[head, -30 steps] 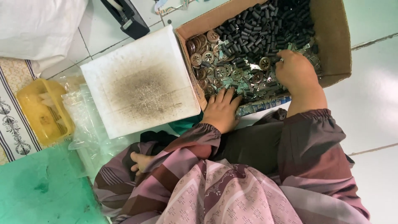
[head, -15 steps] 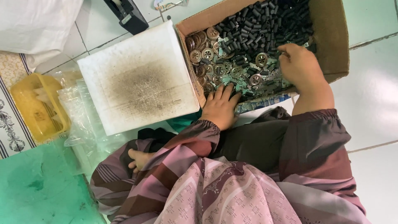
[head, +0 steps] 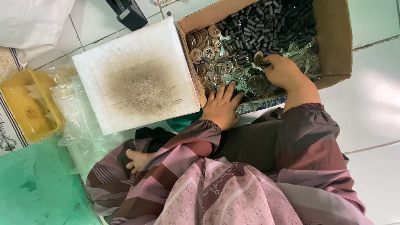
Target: Sorting and packing small metal decorative components into a cardboard box on the floor.
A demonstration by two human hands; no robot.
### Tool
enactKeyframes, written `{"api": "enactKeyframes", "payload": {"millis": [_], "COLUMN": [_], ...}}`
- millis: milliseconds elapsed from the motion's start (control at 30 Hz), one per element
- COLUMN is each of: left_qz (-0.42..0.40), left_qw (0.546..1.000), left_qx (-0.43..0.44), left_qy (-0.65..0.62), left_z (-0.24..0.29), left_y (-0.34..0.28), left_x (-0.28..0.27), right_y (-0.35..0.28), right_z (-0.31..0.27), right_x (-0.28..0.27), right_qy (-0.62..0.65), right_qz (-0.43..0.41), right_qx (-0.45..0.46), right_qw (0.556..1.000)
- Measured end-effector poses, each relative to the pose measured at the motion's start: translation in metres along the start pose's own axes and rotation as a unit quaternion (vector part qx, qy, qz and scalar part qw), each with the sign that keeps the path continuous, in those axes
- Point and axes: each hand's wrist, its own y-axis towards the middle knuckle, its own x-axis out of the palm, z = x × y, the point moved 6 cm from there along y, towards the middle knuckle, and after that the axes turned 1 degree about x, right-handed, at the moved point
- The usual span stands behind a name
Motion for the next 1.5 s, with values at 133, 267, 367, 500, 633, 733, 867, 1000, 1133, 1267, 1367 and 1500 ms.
{"api": "enactKeyframes", "payload": {"millis": [133,267,367,500,633,733,867,1000,1133,1267,1367,1500], "left_qz": [0.034,0.008,0.014,0.029,-0.003,0.02,0.03,0.034,0.046,0.086,0.112,0.105], "left_qw": [0.999,1.0,1.0,0.999,1.0,0.998,0.998,0.998,0.997,0.993,0.99,0.981], "left_qx": [0.01,0.007,0.009,0.015,0.001,0.028,0.024,0.02,0.016,0.045,0.075,0.103], "left_qy": [-0.006,-0.012,-0.005,0.01,-0.001,0.048,0.049,0.048,0.061,0.069,0.034,-0.128], "left_z": [-0.001,0.0,0.001,-0.001,0.003,0.007,0.003,0.003,-0.001,-0.003,0.001,0.002], "left_y": [-0.001,0.0,-0.001,0.0,-0.006,-0.013,-0.009,-0.009,-0.004,-0.01,-0.023,-0.029], "left_x": [0.0,0.0,-0.001,0.002,-0.007,-0.012,-0.009,-0.005,0.006,0.003,-0.003,-0.026], "right_y": [-0.026,-0.034,-0.042,-0.028,0.003,0.014,0.021,0.01,0.002,0.001,-0.016,-0.041], "right_z": [-0.01,0.021,0.027,0.038,0.055,0.05,0.043,0.039,0.038,0.042,0.032,0.018], "right_x": [-0.017,-0.045,-0.05,-0.037,-0.017,-0.004,0.001,0.0,0.0,-0.001,-0.006,-0.014], "right_qy": [0.048,0.064,0.049,-0.039,-0.14,-0.229,-0.249,-0.249,-0.22,-0.197,-0.161,0.02], "right_qz": [-0.01,0.147,0.152,0.098,0.115,0.128,0.099,0.075,0.082,0.083,0.098,0.138], "right_qx": [-0.004,-0.048,-0.012,0.058,0.069,0.032,0.047,0.058,0.062,0.048,0.016,-0.067], "right_qw": [0.999,0.986,0.987,0.993,0.981,0.964,0.962,0.964,0.97,0.976,0.982,0.988]}}
